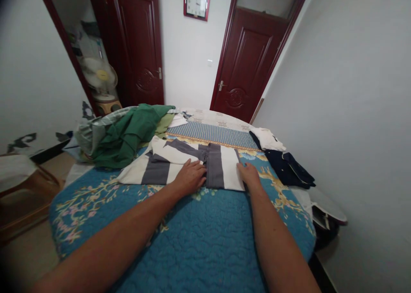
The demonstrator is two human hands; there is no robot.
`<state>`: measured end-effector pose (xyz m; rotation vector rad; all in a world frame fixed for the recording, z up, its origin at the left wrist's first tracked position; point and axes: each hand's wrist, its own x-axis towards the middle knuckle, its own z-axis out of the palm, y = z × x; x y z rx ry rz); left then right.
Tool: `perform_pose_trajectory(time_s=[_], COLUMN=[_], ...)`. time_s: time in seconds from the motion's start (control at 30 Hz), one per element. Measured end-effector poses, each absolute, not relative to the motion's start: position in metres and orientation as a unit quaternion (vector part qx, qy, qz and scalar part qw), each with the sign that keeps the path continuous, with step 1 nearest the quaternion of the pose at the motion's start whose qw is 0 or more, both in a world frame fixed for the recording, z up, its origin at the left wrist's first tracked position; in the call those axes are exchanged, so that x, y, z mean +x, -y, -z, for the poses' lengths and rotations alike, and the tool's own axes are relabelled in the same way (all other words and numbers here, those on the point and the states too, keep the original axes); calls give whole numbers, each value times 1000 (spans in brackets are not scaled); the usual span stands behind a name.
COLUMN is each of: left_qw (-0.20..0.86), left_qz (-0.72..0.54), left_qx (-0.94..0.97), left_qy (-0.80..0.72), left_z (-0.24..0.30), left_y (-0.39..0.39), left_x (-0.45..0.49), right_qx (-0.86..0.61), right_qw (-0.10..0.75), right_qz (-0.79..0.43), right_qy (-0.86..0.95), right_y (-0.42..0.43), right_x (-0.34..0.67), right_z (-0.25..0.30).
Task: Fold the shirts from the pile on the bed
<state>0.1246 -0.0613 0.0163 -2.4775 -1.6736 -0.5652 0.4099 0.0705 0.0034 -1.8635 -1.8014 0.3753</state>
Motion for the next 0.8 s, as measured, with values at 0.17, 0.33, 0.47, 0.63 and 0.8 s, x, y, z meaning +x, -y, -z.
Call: perform_pose_trajectory(time_s=[0.17, 0.33, 0.47, 0.63, 0.8], left_qw=[47, 33, 14, 9, 15], left_qz=[240, 225, 218, 216, 217], left_qx=[-790, -793, -813, -808, -807], left_qy=[562, 565, 540, 549, 549], left_z=[-11, -8, -12, -13, -10], left_y=[54, 49, 52, 54, 52], left_x=[109, 109, 112, 114, 112], right_qx=[-651, -646, -648, -657, -641], right_qw=[281, 331, 344, 345, 356], right_qz=[-196, -190, -191, -162, -284], right_qy=[677, 662, 652, 651, 618], right_y=[-75, -74, -74, -71, -70], right_x=[408, 419, 424, 424, 423], right_z=[-7, -7, -11, -10, -7])
